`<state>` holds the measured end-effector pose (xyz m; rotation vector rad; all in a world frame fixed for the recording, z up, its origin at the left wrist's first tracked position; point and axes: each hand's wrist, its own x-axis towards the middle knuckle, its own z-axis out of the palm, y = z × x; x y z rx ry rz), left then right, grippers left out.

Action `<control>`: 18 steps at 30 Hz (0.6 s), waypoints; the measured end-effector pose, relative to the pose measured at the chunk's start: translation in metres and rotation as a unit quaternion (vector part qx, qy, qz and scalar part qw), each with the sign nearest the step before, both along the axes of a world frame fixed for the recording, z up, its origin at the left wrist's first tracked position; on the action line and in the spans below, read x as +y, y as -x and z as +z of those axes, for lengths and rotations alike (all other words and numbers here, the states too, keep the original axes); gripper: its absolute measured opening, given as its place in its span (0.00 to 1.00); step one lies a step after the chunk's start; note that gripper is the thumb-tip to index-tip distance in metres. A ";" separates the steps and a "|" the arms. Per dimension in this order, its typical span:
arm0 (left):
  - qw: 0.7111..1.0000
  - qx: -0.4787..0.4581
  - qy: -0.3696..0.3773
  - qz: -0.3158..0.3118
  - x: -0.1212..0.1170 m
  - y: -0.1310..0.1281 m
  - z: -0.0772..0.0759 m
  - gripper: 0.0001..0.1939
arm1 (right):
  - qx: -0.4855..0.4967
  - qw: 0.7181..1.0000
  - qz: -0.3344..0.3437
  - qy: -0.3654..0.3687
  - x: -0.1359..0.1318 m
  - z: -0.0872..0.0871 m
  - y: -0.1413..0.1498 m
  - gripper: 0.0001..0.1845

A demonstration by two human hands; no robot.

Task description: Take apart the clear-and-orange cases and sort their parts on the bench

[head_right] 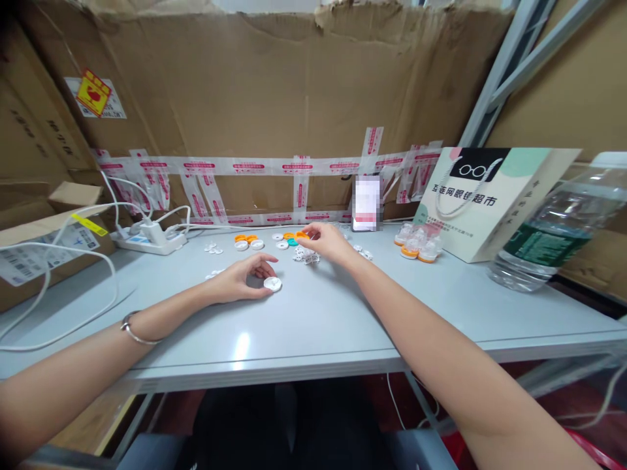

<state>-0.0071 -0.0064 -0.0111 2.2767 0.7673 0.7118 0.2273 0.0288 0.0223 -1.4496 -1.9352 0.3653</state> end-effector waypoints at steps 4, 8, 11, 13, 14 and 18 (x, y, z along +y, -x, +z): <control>1.000 0.004 -0.001 -0.003 0.000 0.001 0.001 0.26 | -0.092 0.994 -0.060 0.009 0.036 -0.005 -0.006 0.20; 1.000 0.000 -0.001 -0.009 0.001 0.002 0.001 0.26 | -0.120 0.990 -0.060 0.036 0.064 -0.006 -0.004 0.14; 1.000 -0.006 0.002 -0.014 0.002 0.002 0.001 0.26 | -0.127 0.988 -0.072 0.057 0.075 -0.009 0.002 0.11; 1.000 -0.009 0.004 -0.018 0.002 0.002 0.001 0.26 | -0.124 0.987 -0.075 0.063 0.079 -0.013 0.006 0.11; 1.000 -0.010 0.006 -0.019 0.002 0.002 0.001 0.26 | -0.120 0.988 -0.073 0.065 0.080 -0.014 0.008 0.12; 1.000 -0.013 0.012 -0.018 0.002 0.001 0.001 0.26 | -0.098 0.991 -0.062 0.072 0.082 -0.018 0.014 0.19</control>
